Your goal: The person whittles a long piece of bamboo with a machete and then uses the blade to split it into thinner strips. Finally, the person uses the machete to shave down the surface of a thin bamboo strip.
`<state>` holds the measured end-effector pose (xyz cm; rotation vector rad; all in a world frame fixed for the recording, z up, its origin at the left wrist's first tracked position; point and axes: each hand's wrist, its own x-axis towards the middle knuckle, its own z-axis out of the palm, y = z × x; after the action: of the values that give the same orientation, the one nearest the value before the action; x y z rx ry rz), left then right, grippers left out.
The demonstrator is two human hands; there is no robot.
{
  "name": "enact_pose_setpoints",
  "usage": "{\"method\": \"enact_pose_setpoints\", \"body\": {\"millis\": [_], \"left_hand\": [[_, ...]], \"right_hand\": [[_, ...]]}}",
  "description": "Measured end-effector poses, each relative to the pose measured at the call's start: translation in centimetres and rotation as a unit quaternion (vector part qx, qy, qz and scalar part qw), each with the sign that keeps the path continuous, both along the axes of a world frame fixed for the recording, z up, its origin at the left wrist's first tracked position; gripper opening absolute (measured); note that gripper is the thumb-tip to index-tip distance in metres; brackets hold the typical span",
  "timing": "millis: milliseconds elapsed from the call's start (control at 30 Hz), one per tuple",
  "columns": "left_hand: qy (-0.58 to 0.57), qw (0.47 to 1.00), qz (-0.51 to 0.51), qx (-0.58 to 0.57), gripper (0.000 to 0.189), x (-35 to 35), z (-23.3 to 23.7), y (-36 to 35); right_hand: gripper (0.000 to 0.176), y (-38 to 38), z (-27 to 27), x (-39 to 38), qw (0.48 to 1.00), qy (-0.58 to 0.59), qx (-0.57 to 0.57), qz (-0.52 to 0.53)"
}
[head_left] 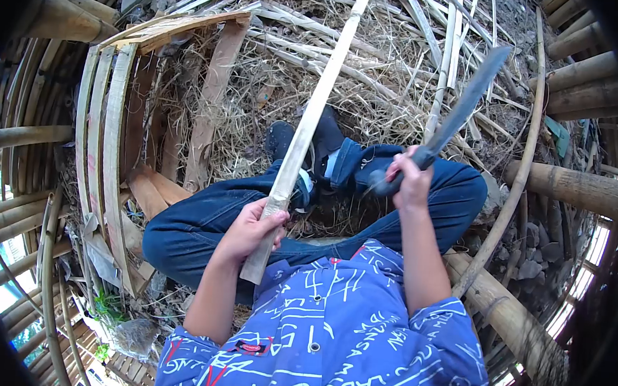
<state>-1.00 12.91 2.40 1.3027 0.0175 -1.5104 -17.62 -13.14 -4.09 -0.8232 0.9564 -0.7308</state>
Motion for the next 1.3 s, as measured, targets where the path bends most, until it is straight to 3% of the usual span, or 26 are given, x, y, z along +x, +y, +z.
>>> {"method": "enact_pose_setpoints", "body": {"millis": [67,167,233,300,400,467,500,567,633,700,733,800,833,1033,1167,1233,1300], "left_hand": [[-0.005,1.0,-0.005,-0.003,0.016,0.4,-0.2,0.4],[0.006,1.0,-0.012,0.006,0.016,0.8,0.3,0.3],[-0.02,0.996,-0.065,0.053,0.017,0.8,0.5,-0.3],[-0.055,0.992,-0.081,0.085,0.023,0.6,0.4,-0.7],[-0.132,0.977,-0.102,0.133,0.036,0.1,1.4,-1.4],[-0.15,0.973,-0.108,0.135,0.055,0.0,1.6,-1.5],[-0.15,0.974,-0.105,0.136,0.055,0.1,1.3,-1.3],[-0.16,0.975,-0.108,0.111,0.06,-0.1,0.8,-0.8],[-0.18,0.967,-0.114,0.142,0.061,-0.4,1.0,-0.9],[-0.288,0.943,-0.115,0.12,0.056,-0.7,0.2,-0.5],[-0.289,0.943,-0.116,0.121,0.056,-0.7,0.7,-0.5],[-0.157,0.976,-0.118,0.095,0.055,-0.5,2.3,-0.6],[-0.158,0.976,-0.116,0.095,0.055,-0.6,2.5,-0.3],[-0.104,0.978,-0.094,0.155,0.039,-1.1,4.0,1.9],[-0.17,0.968,-0.121,0.143,0.036,-2.2,3.4,1.8],[-0.316,0.943,-0.083,0.058,0.035,-3.0,1.8,2.0],[-0.306,0.944,-0.094,0.086,0.037,-3.1,2.1,1.9]], "right_hand": [[0.022,-2.6,0.5,-0.8,0.999,0.027,-0.02,-0.038],[0.021,-7.6,-0.4,-2.5,0.982,0.168,-0.069,-0.05],[0.014,-10.5,-1.3,-3.4,0.974,0.199,-0.083,-0.069],[0.017,-13.1,-2.7,-4.7,0.938,0.279,-0.183,-0.091],[0.019,-13.5,0.0,-5.7,0.83,0.48,-0.284,-0.025],[0.021,-10.8,1.8,-4.9,0.835,0.451,-0.314,0.011],[0.022,-9.1,2.6,-4.5,0.837,0.424,-0.344,0.044],[0.021,-4.6,4.5,-3.3,0.883,0.362,-0.264,0.141],[0.017,-0.4,5.6,-2.1,0.84,0.293,-0.375,0.262],[0.014,3.2,6.7,-0.6,0.82,0.275,-0.344,0.365],[0.015,4.6,6.3,0.0,0.81,0.257,-0.337,0.405],[0.019,6.7,5.5,0.9,0.783,0.238,-0.326,0.474],[0.021,7.5,5.4,1.3,0.765,0.237,-0.321,0.505],[0.02,9.8,4.0,2.2,0.765,0.201,-0.328,0.516],[0.017,9.8,3.9,2.4,0.763,0.194,-0.345,0.512],[0.017,9.5,3.8,2.4,0.756,0.203,-0.347,0.517],[0.016,9.2,3.3,2.3,0.738,0.222,-0.378,0.513]]}}
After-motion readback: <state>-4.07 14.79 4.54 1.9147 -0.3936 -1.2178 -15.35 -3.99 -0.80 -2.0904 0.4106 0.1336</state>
